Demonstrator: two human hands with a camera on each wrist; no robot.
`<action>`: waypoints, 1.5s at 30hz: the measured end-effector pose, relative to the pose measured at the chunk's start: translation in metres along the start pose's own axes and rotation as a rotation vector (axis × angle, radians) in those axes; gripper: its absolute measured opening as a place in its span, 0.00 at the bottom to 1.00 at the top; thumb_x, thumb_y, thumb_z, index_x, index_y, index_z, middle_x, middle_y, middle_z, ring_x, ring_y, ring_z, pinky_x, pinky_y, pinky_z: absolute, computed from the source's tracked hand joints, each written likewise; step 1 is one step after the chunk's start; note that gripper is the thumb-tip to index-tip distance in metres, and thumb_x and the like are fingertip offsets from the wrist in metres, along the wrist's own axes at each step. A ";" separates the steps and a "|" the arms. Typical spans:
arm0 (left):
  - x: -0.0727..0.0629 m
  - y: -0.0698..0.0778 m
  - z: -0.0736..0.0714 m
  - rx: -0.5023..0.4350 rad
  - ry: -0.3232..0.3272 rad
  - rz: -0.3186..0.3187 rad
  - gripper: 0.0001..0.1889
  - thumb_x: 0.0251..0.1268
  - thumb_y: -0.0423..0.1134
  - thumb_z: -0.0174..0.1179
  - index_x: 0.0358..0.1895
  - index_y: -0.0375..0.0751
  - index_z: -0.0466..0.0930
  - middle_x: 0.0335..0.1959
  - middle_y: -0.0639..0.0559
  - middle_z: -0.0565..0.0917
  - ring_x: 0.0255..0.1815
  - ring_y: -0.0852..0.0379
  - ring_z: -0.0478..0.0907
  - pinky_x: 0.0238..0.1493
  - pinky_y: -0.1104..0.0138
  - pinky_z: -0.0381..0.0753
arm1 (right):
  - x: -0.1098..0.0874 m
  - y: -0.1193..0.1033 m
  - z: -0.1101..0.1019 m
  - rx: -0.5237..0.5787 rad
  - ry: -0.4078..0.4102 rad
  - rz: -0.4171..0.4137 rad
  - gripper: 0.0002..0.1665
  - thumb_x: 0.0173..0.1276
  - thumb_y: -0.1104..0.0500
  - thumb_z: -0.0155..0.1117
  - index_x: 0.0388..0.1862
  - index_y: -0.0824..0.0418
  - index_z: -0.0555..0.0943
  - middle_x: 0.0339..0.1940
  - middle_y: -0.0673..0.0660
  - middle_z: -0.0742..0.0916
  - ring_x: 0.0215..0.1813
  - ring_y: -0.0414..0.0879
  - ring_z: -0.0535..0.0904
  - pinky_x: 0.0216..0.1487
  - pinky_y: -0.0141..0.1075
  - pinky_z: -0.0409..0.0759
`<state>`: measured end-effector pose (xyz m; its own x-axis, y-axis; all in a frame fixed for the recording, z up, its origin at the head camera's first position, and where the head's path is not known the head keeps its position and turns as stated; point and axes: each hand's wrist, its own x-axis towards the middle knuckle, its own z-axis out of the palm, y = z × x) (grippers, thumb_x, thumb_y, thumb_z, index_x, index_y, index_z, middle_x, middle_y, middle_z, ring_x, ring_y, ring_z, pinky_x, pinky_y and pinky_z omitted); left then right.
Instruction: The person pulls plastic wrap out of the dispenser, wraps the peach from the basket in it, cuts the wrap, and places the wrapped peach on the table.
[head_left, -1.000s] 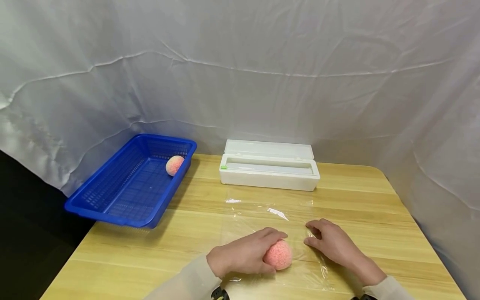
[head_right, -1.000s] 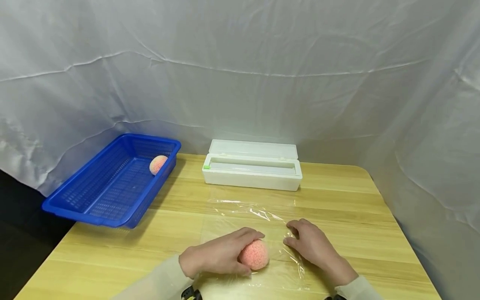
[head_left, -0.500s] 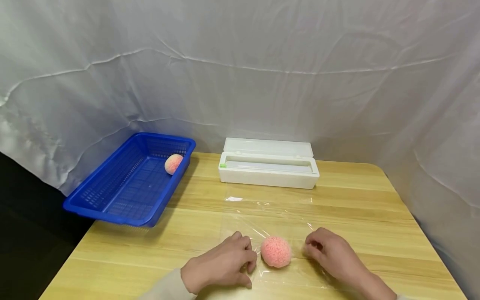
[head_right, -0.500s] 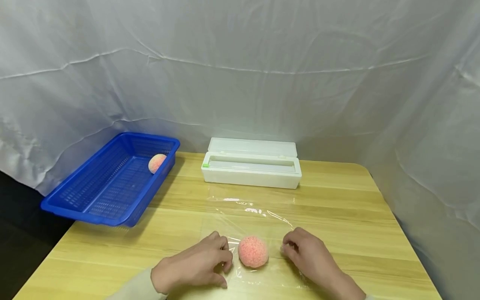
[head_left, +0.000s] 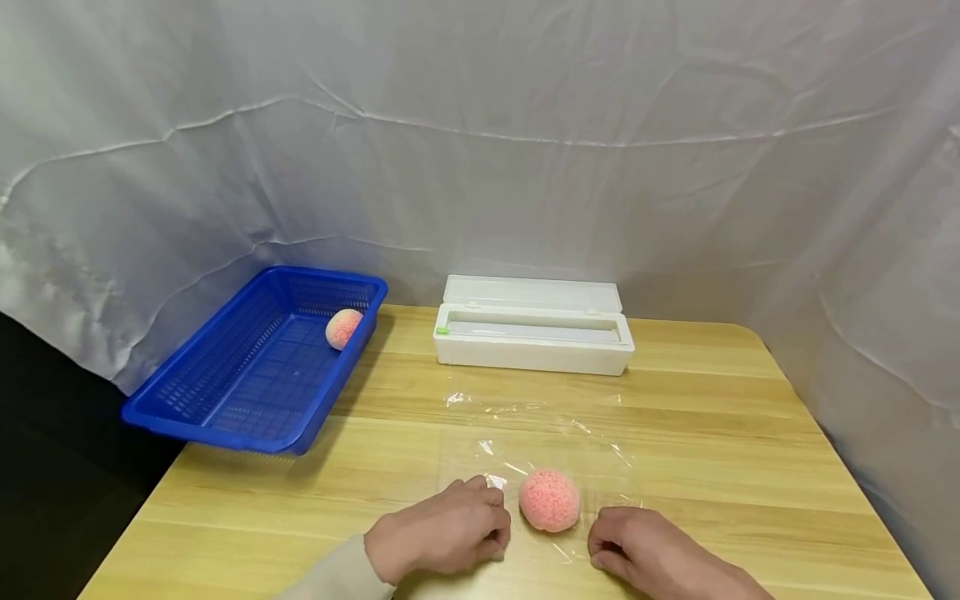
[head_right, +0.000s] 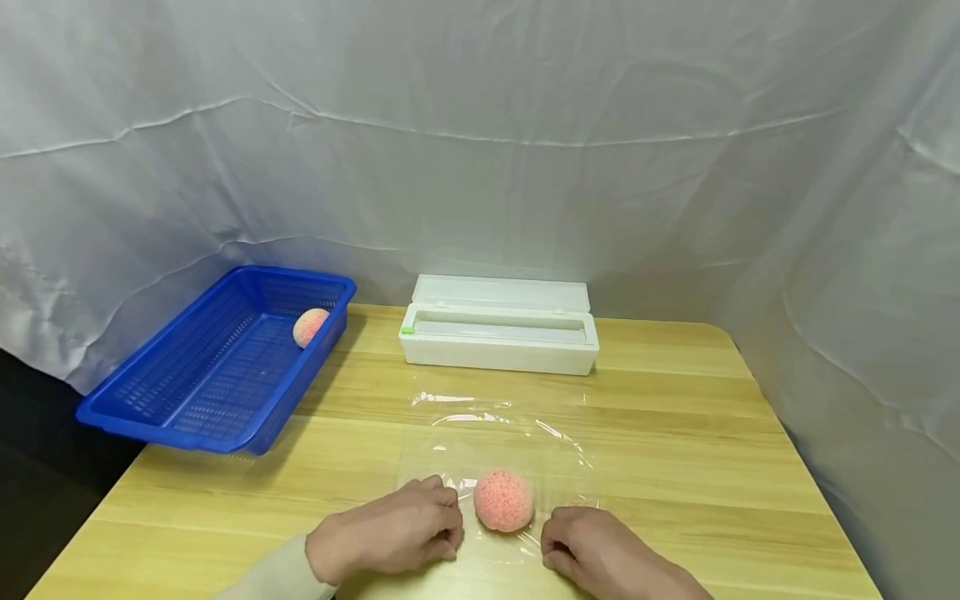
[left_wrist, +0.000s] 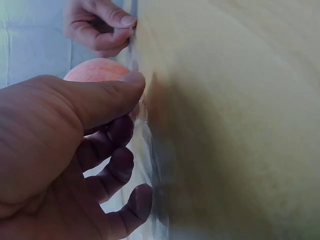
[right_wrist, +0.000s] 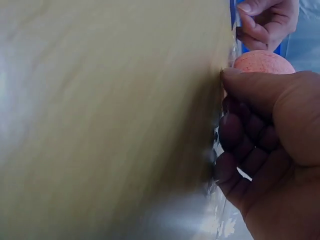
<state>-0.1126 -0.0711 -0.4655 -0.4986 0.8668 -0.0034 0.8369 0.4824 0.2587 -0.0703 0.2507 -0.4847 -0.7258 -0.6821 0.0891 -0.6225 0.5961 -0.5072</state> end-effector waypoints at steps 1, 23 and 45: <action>0.000 0.000 -0.001 -0.007 0.007 0.000 0.07 0.72 0.49 0.69 0.33 0.63 0.82 0.31 0.72 0.71 0.37 0.68 0.63 0.43 0.74 0.69 | -0.001 0.000 0.000 0.013 -0.001 0.015 0.13 0.75 0.57 0.69 0.34 0.39 0.80 0.33 0.31 0.76 0.35 0.25 0.70 0.36 0.23 0.72; 0.013 0.006 -0.014 -0.035 0.160 -0.125 0.26 0.61 0.56 0.74 0.56 0.51 0.76 0.51 0.60 0.75 0.51 0.61 0.69 0.58 0.68 0.76 | 0.004 0.002 -0.010 0.191 0.099 0.164 0.13 0.76 0.56 0.69 0.36 0.39 0.77 0.32 0.35 0.78 0.34 0.28 0.74 0.32 0.27 0.75; 0.069 -0.018 -0.035 -0.321 -0.024 -0.090 0.33 0.64 0.44 0.76 0.72 0.51 0.78 0.63 0.58 0.82 0.58 0.68 0.77 0.60 0.72 0.78 | 0.025 0.021 -0.033 0.348 0.082 0.126 0.08 0.79 0.57 0.65 0.37 0.47 0.80 0.29 0.39 0.79 0.31 0.30 0.72 0.27 0.28 0.74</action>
<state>-0.1698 -0.0247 -0.4363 -0.5588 0.8270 -0.0619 0.6737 0.4962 0.5476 -0.1112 0.2600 -0.4650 -0.8201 -0.5681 0.0685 -0.4004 0.4841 -0.7780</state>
